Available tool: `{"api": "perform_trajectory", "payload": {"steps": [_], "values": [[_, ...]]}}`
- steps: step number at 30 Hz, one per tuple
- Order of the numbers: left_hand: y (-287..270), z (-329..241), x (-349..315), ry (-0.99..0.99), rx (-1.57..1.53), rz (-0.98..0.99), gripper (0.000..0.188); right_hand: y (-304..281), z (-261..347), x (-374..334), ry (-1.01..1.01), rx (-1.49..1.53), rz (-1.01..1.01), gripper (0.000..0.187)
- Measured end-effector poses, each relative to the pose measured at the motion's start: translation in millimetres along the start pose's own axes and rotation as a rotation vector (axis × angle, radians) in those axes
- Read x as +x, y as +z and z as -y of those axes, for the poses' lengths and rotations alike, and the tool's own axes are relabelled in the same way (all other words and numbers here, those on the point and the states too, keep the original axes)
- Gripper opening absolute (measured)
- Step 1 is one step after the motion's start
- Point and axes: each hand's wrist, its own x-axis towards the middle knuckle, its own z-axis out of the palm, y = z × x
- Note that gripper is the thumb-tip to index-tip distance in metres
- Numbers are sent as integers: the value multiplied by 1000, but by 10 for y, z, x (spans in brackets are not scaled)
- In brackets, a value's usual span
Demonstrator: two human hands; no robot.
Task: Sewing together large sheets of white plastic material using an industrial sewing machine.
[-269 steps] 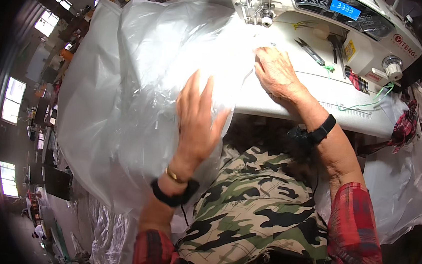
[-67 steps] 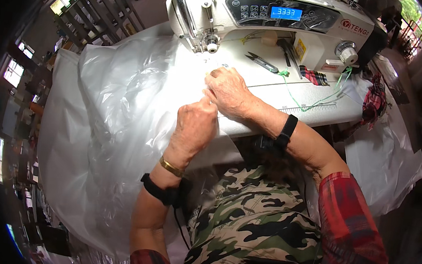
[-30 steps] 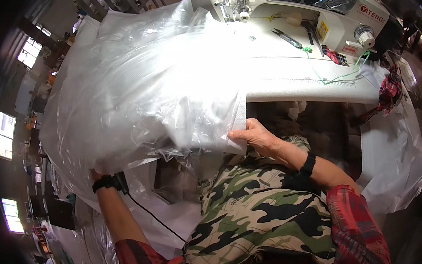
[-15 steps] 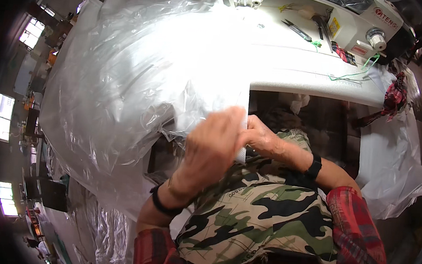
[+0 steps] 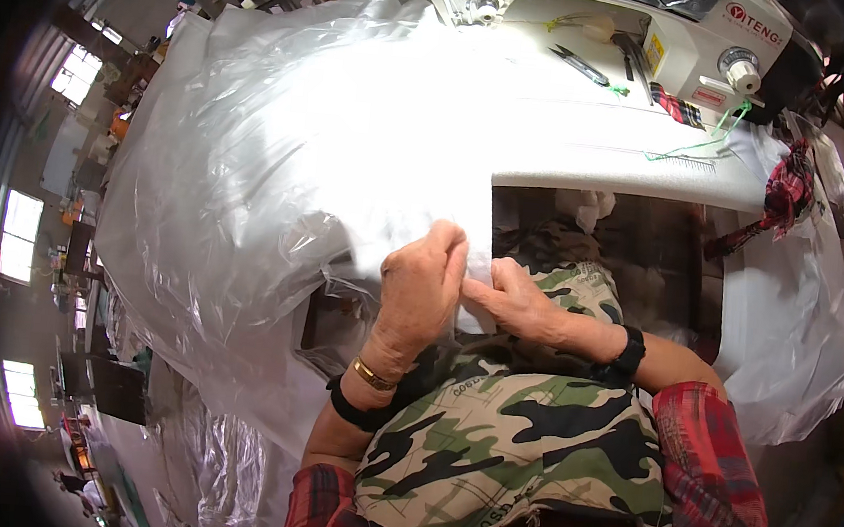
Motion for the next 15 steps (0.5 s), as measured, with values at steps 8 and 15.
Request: {"api": "perform_trajectory", "payload": {"steps": [8, 15], "values": [[66, 88, -36, -237, -412, 171, 10, 1, 77, -76, -155, -592, 60, 35], [82, 85, -79, -31, -202, 16, 8, 42, 186, -99, -235, -922, 154, 38]]}}
